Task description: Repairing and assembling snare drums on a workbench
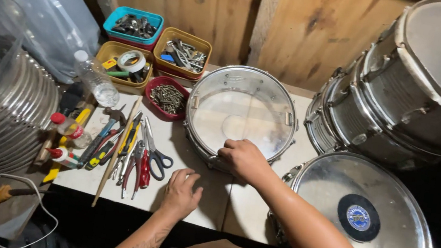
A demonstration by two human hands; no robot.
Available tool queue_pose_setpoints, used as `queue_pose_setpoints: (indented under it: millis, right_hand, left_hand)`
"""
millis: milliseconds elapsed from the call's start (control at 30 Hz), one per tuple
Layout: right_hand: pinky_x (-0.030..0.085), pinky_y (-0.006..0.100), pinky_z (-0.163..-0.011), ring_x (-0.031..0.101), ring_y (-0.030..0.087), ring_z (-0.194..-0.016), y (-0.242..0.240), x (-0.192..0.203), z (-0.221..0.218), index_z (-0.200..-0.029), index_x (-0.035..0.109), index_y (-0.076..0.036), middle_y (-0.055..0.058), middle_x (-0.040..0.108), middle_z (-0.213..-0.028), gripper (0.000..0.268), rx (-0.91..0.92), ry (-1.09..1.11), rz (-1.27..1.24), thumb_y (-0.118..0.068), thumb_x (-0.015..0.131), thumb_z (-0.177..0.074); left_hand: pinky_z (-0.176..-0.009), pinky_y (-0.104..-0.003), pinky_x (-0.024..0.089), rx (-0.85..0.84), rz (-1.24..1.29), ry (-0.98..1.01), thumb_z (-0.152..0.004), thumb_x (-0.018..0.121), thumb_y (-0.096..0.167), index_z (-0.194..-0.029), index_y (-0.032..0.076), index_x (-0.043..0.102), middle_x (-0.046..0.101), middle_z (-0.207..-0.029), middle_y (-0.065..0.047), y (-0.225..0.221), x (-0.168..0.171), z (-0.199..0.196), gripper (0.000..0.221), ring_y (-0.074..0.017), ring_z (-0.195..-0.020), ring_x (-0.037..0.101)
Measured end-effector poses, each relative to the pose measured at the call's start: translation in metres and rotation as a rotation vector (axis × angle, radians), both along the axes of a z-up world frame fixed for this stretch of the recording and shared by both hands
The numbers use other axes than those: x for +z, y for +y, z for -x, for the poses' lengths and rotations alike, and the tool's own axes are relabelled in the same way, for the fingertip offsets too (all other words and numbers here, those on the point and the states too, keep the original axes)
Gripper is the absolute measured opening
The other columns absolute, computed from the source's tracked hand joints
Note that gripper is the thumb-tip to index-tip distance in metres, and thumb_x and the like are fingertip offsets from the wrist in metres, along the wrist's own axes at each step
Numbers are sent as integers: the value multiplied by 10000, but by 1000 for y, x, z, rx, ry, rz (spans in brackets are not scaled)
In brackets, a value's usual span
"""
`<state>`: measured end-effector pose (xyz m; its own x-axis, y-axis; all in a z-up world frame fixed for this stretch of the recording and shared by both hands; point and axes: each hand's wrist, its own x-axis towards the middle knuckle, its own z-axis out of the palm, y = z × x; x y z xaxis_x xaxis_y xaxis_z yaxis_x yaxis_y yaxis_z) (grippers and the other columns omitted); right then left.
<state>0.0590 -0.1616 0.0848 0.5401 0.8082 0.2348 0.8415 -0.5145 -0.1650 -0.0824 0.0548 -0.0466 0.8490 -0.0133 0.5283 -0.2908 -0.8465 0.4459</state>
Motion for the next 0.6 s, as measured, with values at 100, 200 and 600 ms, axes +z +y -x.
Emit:
queue_pose_setpoints:
  millis: [100, 200, 600]
  right_hand:
    - [491, 397, -730, 659, 257, -766, 17, -2, -5, -866, 638, -212, -10, 581, -856, 152, 44, -43, 75, -351, 602, -913]
    - [458, 433, -720, 651, 297, -754, 22, -1, -9, -892, 687, -182, 23, 595, -856, 149, 100, -32, 151, -319, 630, -875]
    - [521, 388, -734, 703, 239, -801, 25, -30, -13, -959, 733, -254, -26, 626, -946, 260, 70, -159, 211, -418, 531, -954]
  left_hand:
    - [-942, -467, 518, 20, 27, 64, -751, 780, 253, -1107, 105, 713, 638, -1108, -116, 8, 7, 12, 391, -340, -1080, 618]
    - [-944, -479, 503, 51, 69, 125, -788, 746, 248, -1121, 82, 708, 637, -1134, -130, 15, 5, 23, 375, -342, -1091, 581]
    - [-812, -435, 544, 6, 141, -97, -829, 713, 197, -1077, 124, 724, 654, -971, -72, 10, 42, -40, 259, -314, -902, 682]
